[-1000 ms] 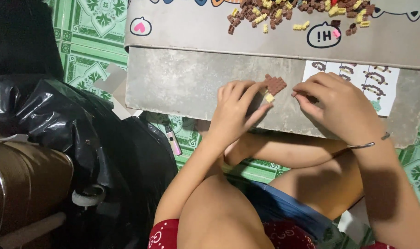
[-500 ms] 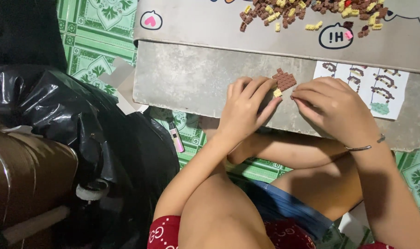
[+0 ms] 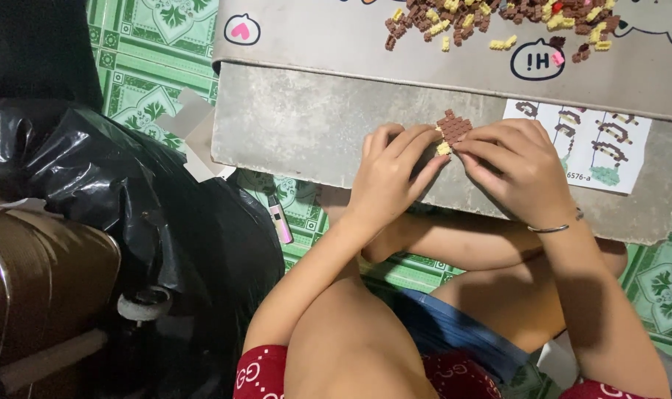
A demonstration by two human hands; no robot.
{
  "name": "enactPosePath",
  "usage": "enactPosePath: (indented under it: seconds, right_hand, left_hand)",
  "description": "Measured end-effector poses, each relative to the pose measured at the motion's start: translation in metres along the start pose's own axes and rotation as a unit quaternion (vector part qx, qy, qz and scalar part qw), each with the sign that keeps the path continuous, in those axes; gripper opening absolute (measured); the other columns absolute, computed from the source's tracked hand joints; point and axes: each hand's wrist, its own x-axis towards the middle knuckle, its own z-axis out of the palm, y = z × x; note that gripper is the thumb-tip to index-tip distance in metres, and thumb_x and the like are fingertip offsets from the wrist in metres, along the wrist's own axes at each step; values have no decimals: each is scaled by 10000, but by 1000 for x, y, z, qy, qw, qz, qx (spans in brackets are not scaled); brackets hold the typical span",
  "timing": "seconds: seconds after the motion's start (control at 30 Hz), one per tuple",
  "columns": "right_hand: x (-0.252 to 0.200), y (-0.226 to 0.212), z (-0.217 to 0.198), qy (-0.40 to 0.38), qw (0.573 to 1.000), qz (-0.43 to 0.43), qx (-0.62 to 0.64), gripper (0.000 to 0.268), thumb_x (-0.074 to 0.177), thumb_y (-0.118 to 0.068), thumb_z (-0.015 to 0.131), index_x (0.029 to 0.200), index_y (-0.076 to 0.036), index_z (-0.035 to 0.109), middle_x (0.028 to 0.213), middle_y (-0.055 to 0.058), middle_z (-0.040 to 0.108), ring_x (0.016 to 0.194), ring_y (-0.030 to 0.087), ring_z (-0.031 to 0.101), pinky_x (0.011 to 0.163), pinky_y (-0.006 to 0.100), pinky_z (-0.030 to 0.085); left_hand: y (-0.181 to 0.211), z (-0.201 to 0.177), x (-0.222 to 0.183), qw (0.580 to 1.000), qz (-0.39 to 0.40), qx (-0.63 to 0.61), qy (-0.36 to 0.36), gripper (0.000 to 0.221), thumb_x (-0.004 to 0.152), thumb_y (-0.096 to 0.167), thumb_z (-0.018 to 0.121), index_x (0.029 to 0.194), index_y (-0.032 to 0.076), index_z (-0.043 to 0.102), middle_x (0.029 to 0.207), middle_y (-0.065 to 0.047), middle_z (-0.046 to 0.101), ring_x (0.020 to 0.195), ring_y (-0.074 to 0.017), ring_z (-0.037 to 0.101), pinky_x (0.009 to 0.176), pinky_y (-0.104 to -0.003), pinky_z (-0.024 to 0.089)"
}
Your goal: Assembling a small figure using interlocking plastic micro-blocks on a flat surface.
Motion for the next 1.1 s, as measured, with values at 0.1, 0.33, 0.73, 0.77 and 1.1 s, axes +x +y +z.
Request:
enactPosePath:
  seconds: [0.1, 0.33, 0.73, 0.77, 1.1]
  right_hand:
    - [-1, 0, 2, 3, 1000, 5, 27, 107, 893, -6, 701, 999, -15, 694, 1004, 119, 656, 933, 278, 590, 841, 381, 431]
    - [-1, -2, 9, 23, 996, 43, 69, 90, 914, 29, 671, 987, -19, 696, 1014, 124, 661, 938, 274, 599, 865, 382, 420]
    - [-4, 2, 12, 31, 995, 53, 73, 90, 910, 43, 688, 972, -21, 702, 1013, 125, 666, 932, 270, 606, 882, 382, 424]
    - [-4, 2, 12, 29, 996, 52, 73, 90, 908, 41, 685, 972, -20, 702, 1022, 122, 666, 939, 270, 605, 886, 382, 423]
    - [-4, 0, 12, 25, 997, 47, 61, 95, 909, 30, 691, 988, -19, 705, 1035, 120, 675, 947, 273, 599, 902, 383, 424]
  left_hand:
    - [0, -1, 1, 1000, 4, 6, -2, 270, 917, 307, 593, 1085, 96, 586, 1106, 13, 618, 914, -237, 475, 791, -375, 416]
    - [-2, 1, -1, 1000, -3, -9, -1, 278, 922, 319, 579, 1098, 104, 583, 1122, 23, 618, 932, -243, 476, 814, -372, 412]
    - [-2, 2, -2, 1000, -17, -20, -14, 280, 926, 337, 557, 1106, 122, 573, 1139, 44, 610, 940, -241, 465, 820, -377, 405]
    - [-2, 1, -2, 1000, -20, -18, -16, 283, 926, 336, 556, 1110, 122, 572, 1146, 44, 608, 947, -243, 464, 832, -380, 408]
    - [-3, 3, -3, 1000, -15, -20, -12, 259, 927, 338, 552, 1084, 132, 570, 1136, 51, 605, 940, -244, 469, 823, -373, 402]
